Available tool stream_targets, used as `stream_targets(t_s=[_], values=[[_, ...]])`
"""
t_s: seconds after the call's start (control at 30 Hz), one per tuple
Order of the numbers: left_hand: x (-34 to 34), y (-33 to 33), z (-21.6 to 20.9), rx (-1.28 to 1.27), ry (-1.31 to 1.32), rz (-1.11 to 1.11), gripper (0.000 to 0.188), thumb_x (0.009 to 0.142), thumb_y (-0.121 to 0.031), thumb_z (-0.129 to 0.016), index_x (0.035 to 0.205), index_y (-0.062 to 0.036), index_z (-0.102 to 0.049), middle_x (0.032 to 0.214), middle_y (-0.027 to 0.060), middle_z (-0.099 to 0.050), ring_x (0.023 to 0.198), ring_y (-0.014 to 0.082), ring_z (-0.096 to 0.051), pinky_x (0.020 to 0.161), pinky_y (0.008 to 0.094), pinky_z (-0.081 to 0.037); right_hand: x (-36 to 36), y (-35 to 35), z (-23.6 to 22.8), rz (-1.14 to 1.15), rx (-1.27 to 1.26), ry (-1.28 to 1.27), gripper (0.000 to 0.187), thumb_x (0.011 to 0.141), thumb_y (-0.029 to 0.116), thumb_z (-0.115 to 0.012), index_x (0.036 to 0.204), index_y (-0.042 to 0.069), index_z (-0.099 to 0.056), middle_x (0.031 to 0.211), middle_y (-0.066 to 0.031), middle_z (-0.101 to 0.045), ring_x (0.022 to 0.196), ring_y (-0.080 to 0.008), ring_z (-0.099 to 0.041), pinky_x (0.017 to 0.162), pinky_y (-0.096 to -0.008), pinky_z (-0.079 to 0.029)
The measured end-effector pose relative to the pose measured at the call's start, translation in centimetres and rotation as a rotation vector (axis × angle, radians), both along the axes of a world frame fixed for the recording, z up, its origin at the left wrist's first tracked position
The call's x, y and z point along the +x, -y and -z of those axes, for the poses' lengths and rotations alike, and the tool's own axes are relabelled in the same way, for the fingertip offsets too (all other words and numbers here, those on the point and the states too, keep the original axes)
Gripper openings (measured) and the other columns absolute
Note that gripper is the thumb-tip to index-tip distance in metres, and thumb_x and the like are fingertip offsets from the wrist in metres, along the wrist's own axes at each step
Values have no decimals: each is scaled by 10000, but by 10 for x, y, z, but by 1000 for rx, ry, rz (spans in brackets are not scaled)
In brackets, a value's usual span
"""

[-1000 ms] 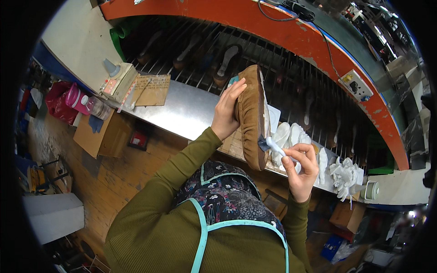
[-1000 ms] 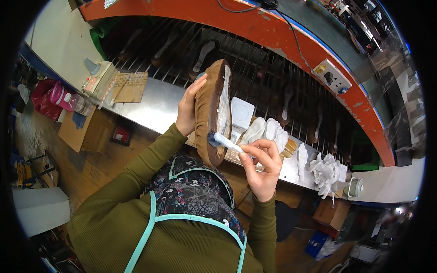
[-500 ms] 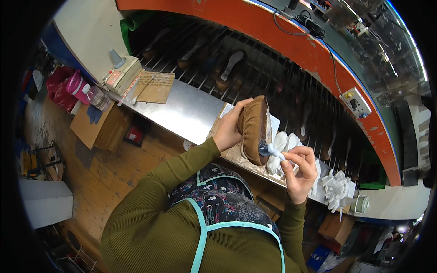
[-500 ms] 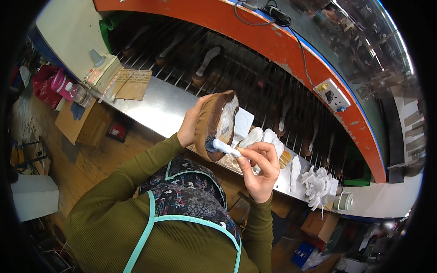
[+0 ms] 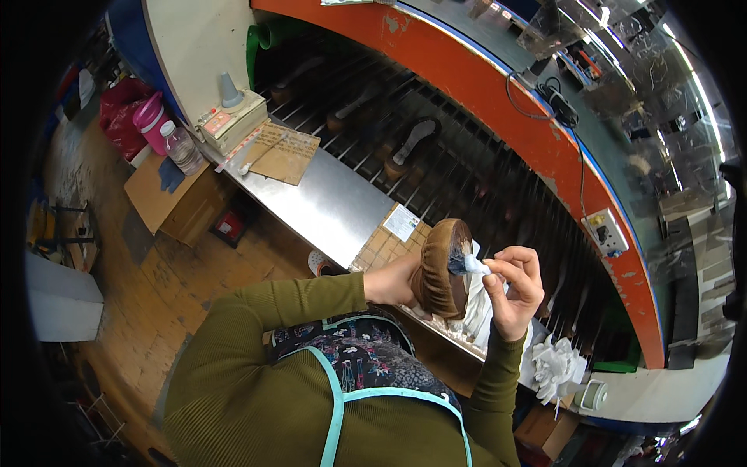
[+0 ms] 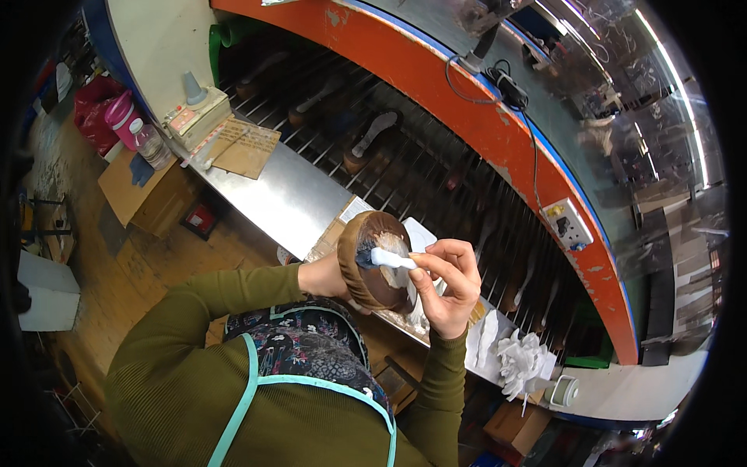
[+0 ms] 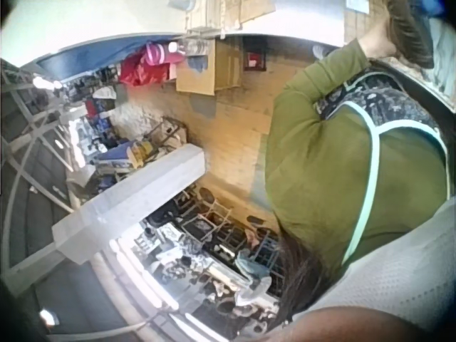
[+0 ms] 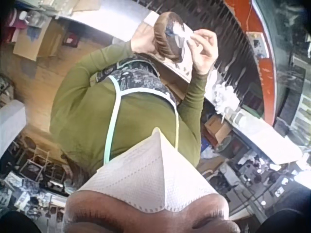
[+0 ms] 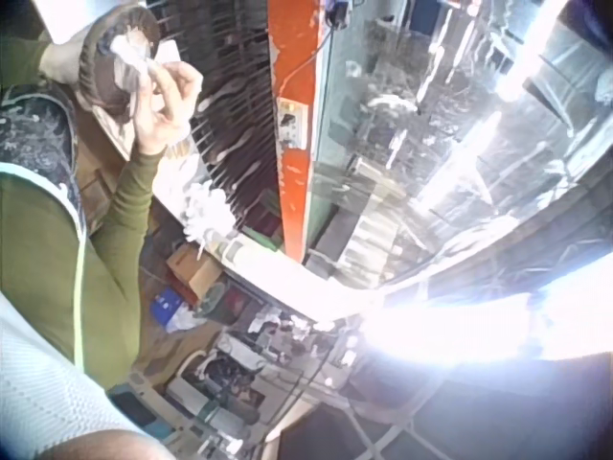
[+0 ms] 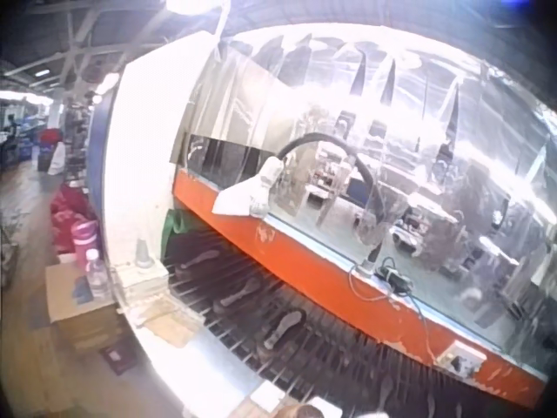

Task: The person applies white glue to the sole of a brown shoe using a small brush, repeatedly dipping the brush into a container and spreading the adhesive along the sole's edge and surface.

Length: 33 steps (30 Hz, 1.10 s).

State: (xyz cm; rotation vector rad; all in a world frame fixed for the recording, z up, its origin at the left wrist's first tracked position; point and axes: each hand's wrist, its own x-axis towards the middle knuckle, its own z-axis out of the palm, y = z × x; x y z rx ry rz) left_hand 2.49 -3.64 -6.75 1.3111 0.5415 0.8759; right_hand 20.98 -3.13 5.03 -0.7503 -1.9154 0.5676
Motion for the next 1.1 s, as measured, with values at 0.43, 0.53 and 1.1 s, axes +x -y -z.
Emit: stream_targets(t_s=[0.43, 0.53, 1.1], values=[[-17, 10, -41, -306, 92, 423, 772, 661, 61, -809, 1321, 48, -410, 1268, 138, -563, 1177, 215, -541, 1003, 345, -465, 17, -33, -1, -337, -225, 7, 152, 731, 23, -764, 878, 2, -731, 988, -98, -557, 786, -142, -567, 666, -262, -465], [-27, 12, -39, -307, 21, 362, 731, 665, 48, -813, 1296, 50, -444, 1262, 140, -567, 1165, 211, -547, 990, 335, -475, 47, -32, 33, -218, -407, -201, 142, 766, 63, -728, 880, -21, -716, 913, -88, -582, 826, -150, -544, 723, -252, -429], [-106, -14, 12, -378, 826, -144, 747, 853, -492, -624, 1419, -89, -349, 1359, 155, -448, 1111, 270, -528, 1030, 538, -389, 63, 42, 252, 944, -85, 659, 91, 769, 162, -705, 860, 155, -712, 782, -21, -551, 701, -200, -559, 728, -383, -320]])
